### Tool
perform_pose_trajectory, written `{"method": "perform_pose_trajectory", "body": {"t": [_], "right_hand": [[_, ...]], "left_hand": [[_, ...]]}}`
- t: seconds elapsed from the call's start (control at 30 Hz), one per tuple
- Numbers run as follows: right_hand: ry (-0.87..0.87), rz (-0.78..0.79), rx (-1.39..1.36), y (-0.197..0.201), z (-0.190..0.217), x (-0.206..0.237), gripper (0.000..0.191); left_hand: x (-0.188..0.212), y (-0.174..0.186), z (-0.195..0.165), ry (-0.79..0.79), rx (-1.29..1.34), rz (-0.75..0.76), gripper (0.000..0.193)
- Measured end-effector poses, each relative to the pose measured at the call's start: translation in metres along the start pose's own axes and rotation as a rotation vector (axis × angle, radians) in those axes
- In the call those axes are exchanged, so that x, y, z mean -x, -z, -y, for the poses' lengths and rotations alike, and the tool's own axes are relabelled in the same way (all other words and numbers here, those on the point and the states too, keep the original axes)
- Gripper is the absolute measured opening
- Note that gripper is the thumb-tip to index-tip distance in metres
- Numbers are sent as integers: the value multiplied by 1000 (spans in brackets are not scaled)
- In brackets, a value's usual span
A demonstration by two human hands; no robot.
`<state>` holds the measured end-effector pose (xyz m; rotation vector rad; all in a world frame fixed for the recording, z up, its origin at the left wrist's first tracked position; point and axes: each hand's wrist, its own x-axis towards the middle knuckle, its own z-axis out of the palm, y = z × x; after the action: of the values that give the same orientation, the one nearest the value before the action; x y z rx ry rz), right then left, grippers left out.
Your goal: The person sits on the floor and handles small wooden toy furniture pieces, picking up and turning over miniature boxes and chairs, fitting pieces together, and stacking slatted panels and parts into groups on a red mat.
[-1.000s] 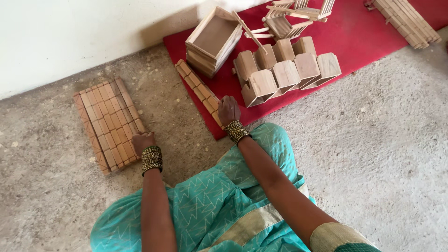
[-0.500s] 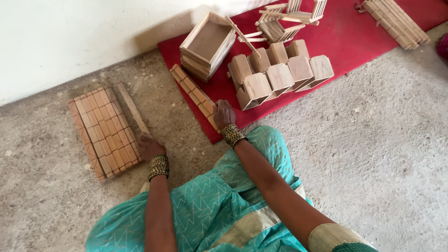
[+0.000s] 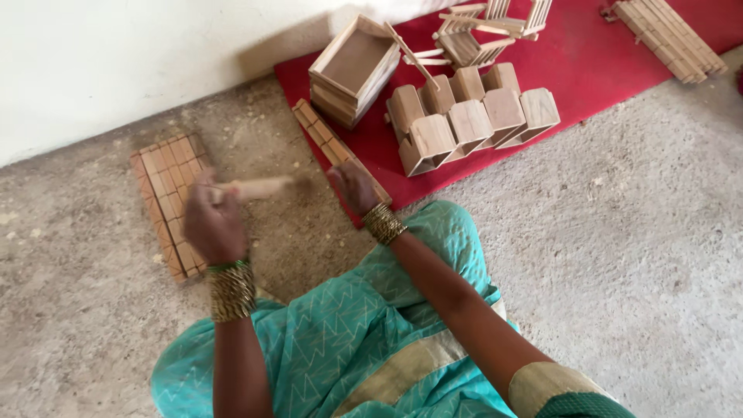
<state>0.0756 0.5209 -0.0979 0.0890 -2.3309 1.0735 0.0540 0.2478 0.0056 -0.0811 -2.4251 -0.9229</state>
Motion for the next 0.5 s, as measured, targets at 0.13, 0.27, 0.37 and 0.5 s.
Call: {"method": "perform_pose_trajectory", "body": {"t": [0.13, 0.27, 0.37, 0.5], "right_hand": [[44, 201, -489, -26, 68, -1, 67], [284, 149, -385, -38, 131, -9, 74], [394, 142, -387, -46, 149, -13, 69], [134, 307, -395, -75, 124, 3, 70]], "left_hand": [[24, 5, -20, -319, 52, -21, 33], [26, 20, -33, -250, 245, -7, 33], [17, 40, -33, -197, 206, 125, 36], [9, 40, -25, -194, 388, 103, 34]]}}
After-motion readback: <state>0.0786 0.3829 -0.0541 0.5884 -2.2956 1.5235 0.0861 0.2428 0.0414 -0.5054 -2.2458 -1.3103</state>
